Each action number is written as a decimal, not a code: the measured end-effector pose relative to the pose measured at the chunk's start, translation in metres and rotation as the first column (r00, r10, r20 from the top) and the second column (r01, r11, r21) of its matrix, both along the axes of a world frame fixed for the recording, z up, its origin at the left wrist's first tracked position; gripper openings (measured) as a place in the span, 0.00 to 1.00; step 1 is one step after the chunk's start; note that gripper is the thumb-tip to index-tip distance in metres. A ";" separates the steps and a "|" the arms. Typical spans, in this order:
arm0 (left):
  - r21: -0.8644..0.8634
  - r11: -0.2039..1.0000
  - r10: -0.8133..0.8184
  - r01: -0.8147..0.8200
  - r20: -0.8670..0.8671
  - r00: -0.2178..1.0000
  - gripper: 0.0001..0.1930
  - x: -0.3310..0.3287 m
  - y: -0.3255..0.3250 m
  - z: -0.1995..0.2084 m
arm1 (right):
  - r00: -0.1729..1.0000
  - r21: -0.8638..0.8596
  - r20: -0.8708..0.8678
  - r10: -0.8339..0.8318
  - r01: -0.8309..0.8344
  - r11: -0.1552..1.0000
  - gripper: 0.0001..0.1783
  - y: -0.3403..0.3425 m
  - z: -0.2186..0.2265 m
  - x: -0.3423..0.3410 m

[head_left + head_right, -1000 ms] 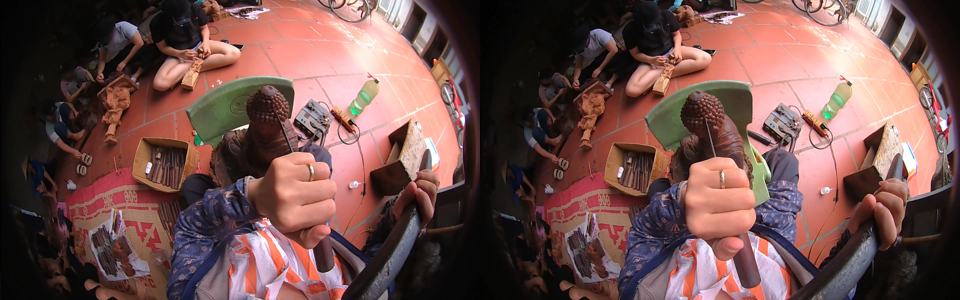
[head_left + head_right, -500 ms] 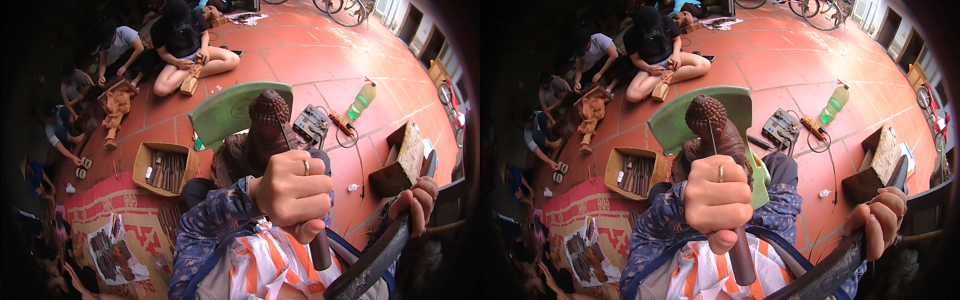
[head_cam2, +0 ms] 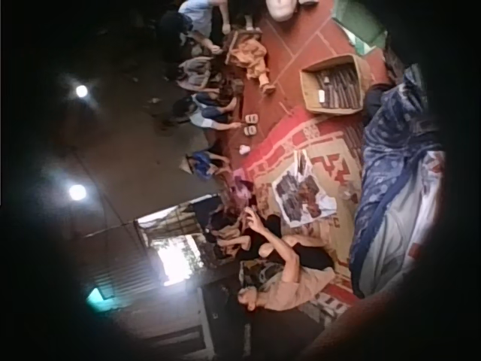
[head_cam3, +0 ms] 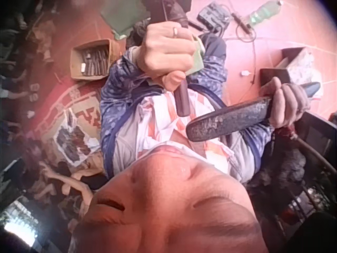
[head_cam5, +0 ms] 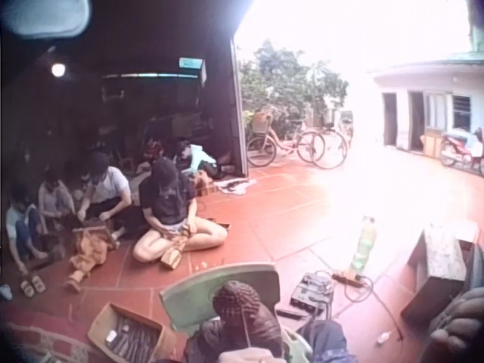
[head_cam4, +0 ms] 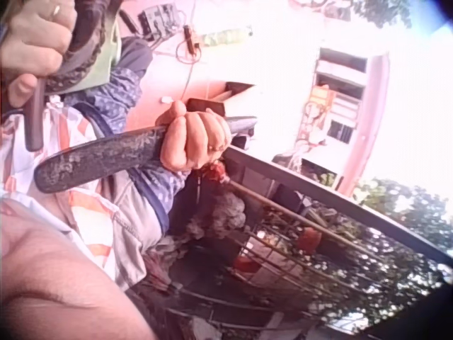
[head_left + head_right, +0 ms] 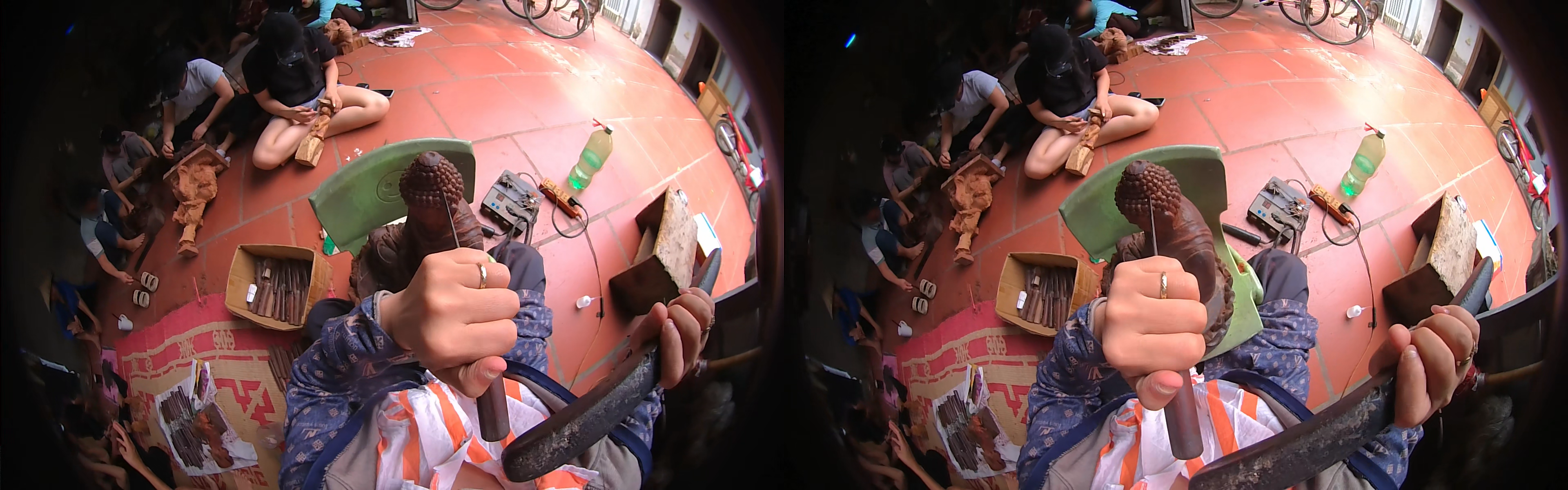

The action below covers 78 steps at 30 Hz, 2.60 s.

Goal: The person carves a dark wooden object, likely a Buddha head, using a chisel and mallet. They hold the object in their left hand and strike the chisel with the mallet to shape the surface details. The person occasionally rotates the object to access different areas for carving.

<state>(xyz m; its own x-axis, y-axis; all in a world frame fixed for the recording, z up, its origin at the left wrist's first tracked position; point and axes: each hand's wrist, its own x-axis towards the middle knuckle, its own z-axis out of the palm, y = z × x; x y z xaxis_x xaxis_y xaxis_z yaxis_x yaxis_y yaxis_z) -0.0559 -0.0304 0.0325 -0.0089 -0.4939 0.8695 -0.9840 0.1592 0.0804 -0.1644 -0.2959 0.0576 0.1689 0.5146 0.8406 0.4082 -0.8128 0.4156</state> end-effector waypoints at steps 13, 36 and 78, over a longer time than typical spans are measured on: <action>0.150 0.954 0.255 -0.260 0.050 0.966 0.14 -0.029 -0.034 0.014 | 0.921 0.553 -0.082 0.381 -0.276 0.786 0.10 -0.020 -0.077 0.051; -0.034 0.884 0.461 -0.466 -0.096 0.882 0.20 0.022 -0.073 0.031 | 0.788 0.843 -0.295 0.540 -0.050 0.535 0.10 -0.036 -0.110 0.073; 0.010 0.987 0.162 -0.161 -0.023 0.987 0.15 0.020 -0.049 0.022 | 0.883 0.810 -0.116 0.454 -0.181 0.558 0.12 -0.031 -0.096 0.074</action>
